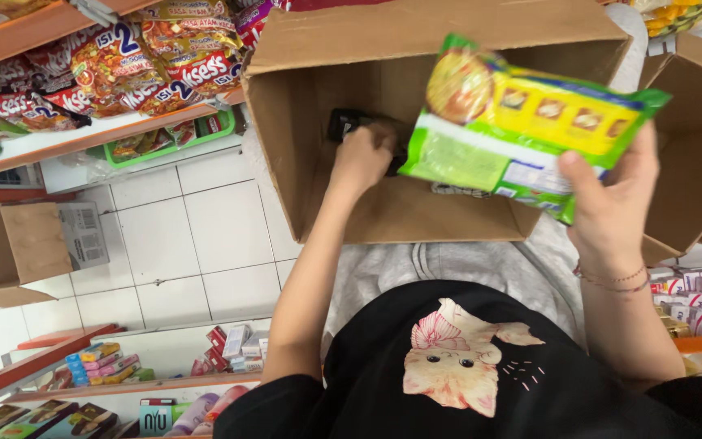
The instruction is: The person repeatedly takes instant noodle packets from a cardboard box, wipes each packet with a cloth, scans the barcode with a handheld scanner, and places the packet on a store shelf. The process is repeated for multiple packets of different flavors.
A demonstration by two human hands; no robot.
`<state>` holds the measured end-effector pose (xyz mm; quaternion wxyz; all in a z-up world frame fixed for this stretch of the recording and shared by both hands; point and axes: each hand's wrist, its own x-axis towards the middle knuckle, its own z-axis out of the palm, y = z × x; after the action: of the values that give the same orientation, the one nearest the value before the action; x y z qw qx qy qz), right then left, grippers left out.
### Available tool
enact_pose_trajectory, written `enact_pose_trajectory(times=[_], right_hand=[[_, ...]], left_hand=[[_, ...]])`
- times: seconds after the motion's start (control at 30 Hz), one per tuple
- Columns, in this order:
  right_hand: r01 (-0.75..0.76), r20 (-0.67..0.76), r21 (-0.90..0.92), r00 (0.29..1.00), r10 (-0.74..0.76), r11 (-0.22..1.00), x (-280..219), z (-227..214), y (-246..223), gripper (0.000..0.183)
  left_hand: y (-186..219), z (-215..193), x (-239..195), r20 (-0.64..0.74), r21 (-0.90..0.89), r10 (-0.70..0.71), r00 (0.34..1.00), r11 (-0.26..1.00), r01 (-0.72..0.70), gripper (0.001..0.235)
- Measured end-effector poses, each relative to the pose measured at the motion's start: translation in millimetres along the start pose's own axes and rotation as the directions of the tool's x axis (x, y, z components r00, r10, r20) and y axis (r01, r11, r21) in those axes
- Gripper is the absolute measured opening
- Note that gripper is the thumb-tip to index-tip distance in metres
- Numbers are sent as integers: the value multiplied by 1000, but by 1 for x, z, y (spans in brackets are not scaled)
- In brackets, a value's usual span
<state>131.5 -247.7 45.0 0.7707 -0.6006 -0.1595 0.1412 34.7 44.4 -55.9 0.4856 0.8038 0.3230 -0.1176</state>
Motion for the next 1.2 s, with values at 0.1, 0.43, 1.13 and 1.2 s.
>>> enact_pose_trajectory(times=[0.1, 0.43, 1.13, 1.2], right_hand=[[60, -74, -22, 995, -62, 998, 2, 2, -11, 59], [45, -76, 16, 996, -44, 999, 3, 7, -11, 60], [117, -150, 158, 984, -94, 980, 40, -16, -30, 65], [83, -155, 208, 987, -51, 975, 46, -12, -35, 66]], left_hand=[[-30, 11, 38, -157, 568, -160, 974, 792, 222, 37], [-32, 39, 83, -50, 489, -307, 950, 822, 291, 85], [-7, -19, -61, 206, -964, 548, 811, 254, 74, 93], [15, -12, -90, 165, -921, 554, 816, 383, -73, 85]])
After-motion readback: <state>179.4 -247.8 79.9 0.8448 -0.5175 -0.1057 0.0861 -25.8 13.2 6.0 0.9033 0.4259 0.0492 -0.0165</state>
